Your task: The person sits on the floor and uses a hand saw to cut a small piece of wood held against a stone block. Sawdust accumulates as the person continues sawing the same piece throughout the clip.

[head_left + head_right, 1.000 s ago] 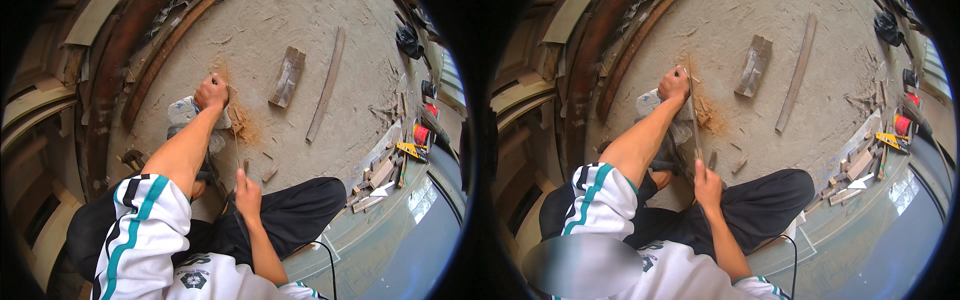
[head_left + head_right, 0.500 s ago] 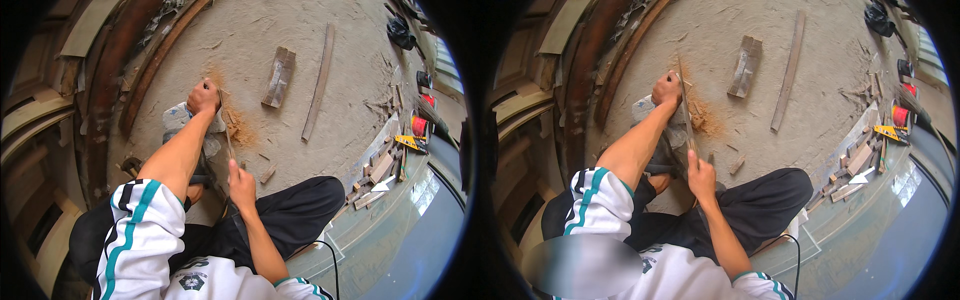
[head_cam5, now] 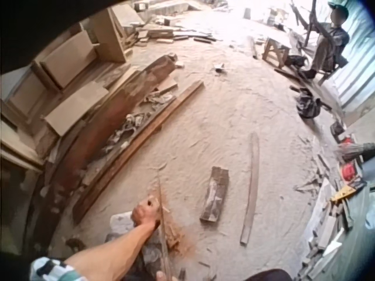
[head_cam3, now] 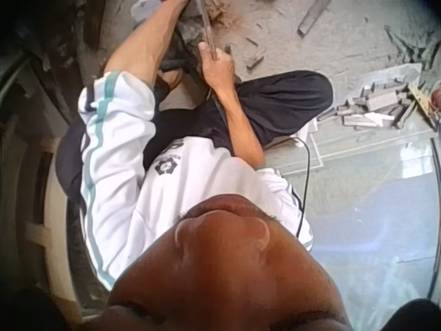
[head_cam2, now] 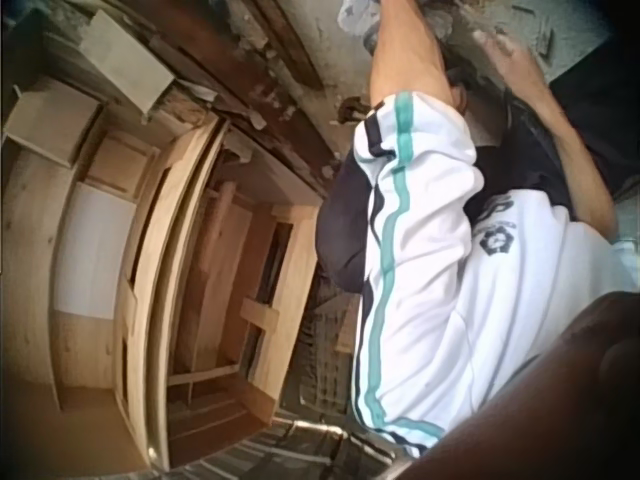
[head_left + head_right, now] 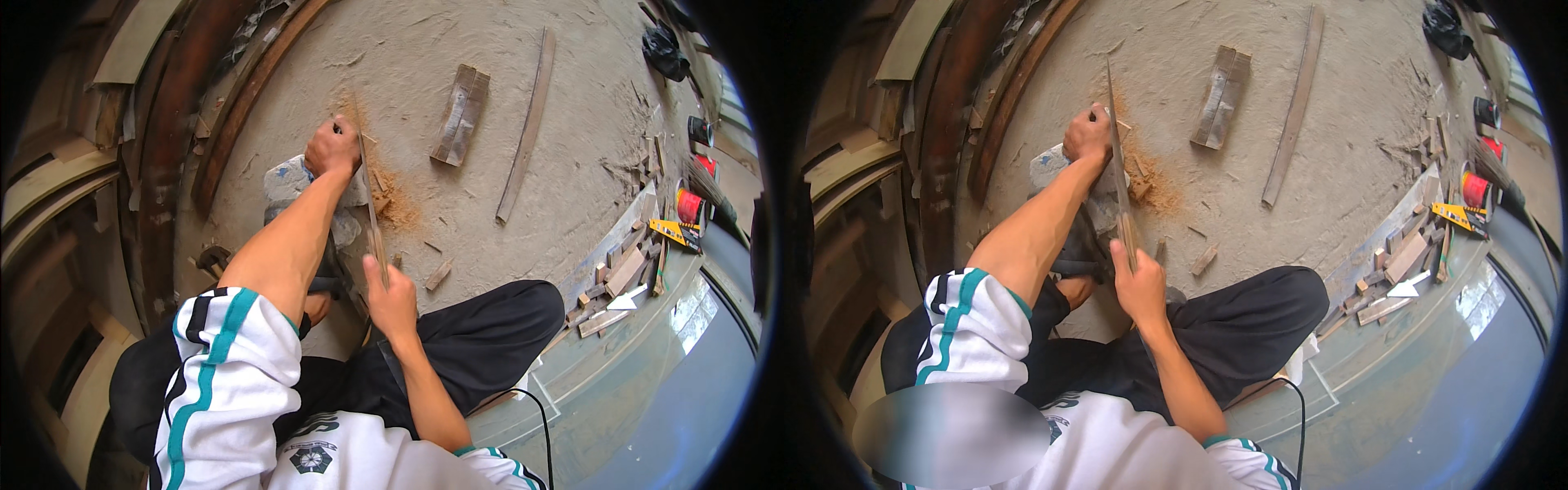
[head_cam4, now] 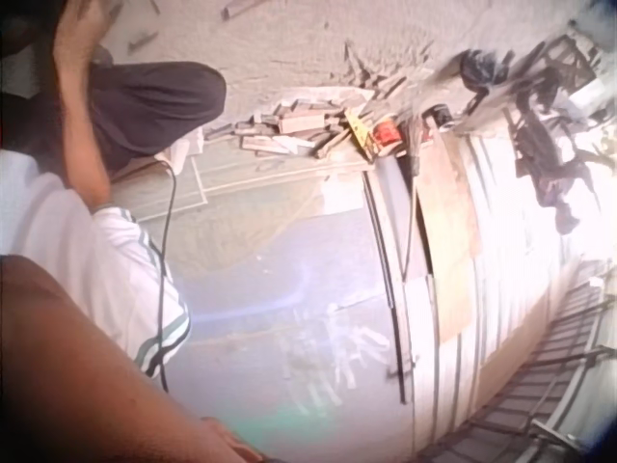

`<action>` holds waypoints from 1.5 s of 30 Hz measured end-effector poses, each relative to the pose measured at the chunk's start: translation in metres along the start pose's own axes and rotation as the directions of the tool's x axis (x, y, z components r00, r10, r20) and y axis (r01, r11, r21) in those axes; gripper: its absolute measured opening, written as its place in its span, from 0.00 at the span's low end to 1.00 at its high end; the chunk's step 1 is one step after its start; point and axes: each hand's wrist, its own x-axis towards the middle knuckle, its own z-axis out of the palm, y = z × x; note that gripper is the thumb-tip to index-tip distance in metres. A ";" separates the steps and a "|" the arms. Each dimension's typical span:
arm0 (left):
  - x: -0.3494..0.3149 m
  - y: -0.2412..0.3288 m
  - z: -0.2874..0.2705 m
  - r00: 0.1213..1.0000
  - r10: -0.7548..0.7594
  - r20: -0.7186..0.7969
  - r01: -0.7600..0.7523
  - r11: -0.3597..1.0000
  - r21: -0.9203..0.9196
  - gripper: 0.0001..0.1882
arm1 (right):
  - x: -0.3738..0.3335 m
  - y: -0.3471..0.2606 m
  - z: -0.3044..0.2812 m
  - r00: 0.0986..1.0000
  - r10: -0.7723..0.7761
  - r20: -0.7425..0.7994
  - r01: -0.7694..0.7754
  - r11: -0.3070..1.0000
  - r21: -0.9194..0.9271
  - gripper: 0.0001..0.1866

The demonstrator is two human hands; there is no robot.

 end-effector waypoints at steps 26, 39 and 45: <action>-0.001 0.000 -0.001 1.000 0.020 -0.020 -0.020 0.999 -0.028 0.25 | -0.033 0.014 -0.026 0.955 0.268 0.129 -0.290 0.935 0.204 0.38; 0.002 -0.002 0.011 1.000 0.020 -0.023 -0.020 1.000 -0.009 0.25 | 0.010 0.007 0.000 0.998 0.055 -0.022 -0.054 0.996 0.069 0.34; 0.002 -0.001 0.001 1.000 0.007 -0.022 -0.007 1.000 -0.005 0.25 | -0.045 0.025 -0.013 0.996 0.090 -0.004 -0.089 0.996 0.029 0.35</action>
